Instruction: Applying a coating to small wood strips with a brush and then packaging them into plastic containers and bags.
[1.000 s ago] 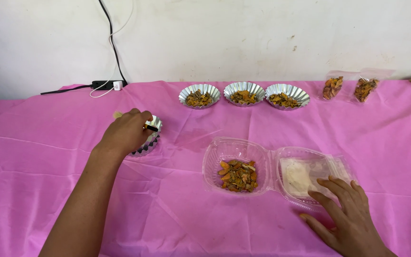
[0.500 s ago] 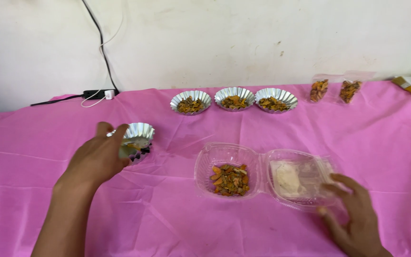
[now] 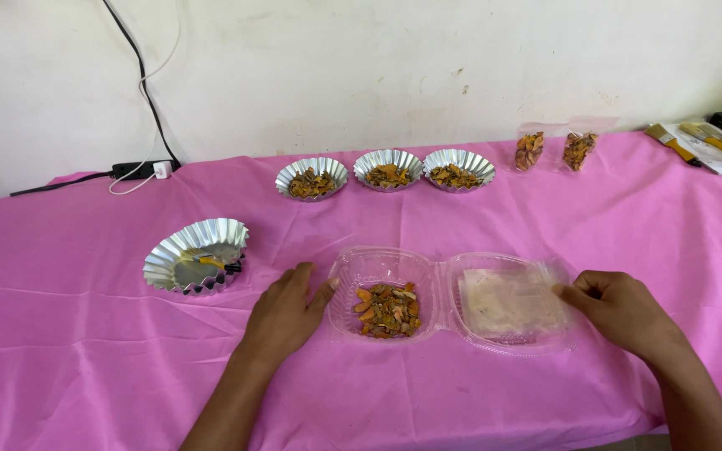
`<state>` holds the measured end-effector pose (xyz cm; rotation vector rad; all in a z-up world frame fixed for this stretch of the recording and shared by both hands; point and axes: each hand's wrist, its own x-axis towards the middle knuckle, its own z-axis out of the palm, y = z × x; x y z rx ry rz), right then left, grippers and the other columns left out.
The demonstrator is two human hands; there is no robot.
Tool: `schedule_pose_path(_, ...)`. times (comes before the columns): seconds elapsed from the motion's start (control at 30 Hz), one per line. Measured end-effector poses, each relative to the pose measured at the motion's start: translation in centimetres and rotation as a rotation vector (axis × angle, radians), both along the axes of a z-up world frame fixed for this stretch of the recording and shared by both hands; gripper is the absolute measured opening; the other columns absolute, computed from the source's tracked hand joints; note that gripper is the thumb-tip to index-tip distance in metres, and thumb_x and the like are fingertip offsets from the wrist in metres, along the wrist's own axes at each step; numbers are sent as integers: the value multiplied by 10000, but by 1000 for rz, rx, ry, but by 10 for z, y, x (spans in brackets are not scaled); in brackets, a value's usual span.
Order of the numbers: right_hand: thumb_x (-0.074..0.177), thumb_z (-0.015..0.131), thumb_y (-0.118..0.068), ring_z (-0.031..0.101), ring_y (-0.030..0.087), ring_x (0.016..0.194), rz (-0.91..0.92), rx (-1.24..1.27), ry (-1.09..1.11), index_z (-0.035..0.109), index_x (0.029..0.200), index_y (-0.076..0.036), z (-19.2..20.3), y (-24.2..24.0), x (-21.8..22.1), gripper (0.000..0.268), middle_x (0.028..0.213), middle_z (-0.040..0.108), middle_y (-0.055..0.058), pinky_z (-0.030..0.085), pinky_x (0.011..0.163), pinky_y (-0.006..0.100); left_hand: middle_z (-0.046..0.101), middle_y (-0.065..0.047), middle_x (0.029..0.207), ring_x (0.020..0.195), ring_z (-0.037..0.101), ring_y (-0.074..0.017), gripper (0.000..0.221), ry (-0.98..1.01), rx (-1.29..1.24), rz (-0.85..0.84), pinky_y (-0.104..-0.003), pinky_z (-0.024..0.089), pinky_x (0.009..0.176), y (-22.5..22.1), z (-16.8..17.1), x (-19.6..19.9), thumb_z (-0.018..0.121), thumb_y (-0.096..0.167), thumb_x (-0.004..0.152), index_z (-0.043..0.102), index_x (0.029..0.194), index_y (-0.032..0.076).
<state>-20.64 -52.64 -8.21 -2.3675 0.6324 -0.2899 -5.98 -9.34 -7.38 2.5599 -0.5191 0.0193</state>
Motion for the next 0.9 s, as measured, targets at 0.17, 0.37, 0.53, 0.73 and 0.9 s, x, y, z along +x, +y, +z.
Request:
schedule_pose_path(0.17, 1000, 668, -260, 665, 178, 922, -59, -53, -118, 827, 1089, -95, 23, 23, -13, 245, 989, 782, 55, 494, 825, 327, 678, -174, 1207, 1090, 637, -450, 579, 12, 29, -10, -579, 501, 857, -1, 0, -14, 385, 586, 998, 493, 1356, 143)
schedule_pose_path(0.37, 1033, 671, -204, 685, 209, 965, -51, -41, -359, 778, 1208, -51, 12, 28, -19, 257, 1058, 768, 118, 521, 841, 338, 666, -207, 1190, 1043, 639, -486, 565, -36, -11, -30, -610, 497, 807, 1, -12, -14, 343, 565, 1015, 487, 1327, 116)
schedule_pose_path(0.53, 1001, 772, -95, 647, 129, 741, -127, 66, -451, 772, 1035, -29, 10, 30, -22, 73, 838, 729, 69, 542, 718, 269, 647, -214, 1264, 1119, 621, -474, 584, -80, -40, -41, -603, 481, 891, 5, -19, -6, 350, 552, 1016, 484, 1368, 105)
schedule_pose_path(0.73, 1092, 726, -197, 625, 162, 911, -109, -85, -536, 733, 1000, -88, 6, 28, -29, 143, 1040, 689, 58, 499, 772, 323, 616, -200, 1361, 1181, 606, -442, 601, -96, -60, -38, -598, 482, 916, 3, -18, -6, 348, 543, 1022, 494, 1383, 86)
schedule_pose_path(0.9, 1193, 562, -38, 542, 114, 739, -75, 121, -783, 588, 1079, -68, 11, 49, -34, 121, 904, 638, 58, 447, 653, 262, 607, -221, 1317, 1073, 640, -415, 605, -240, -115, 3, -596, 498, 868, 5, -17, -2, 373, 500, 1047, 514, 1389, 21)
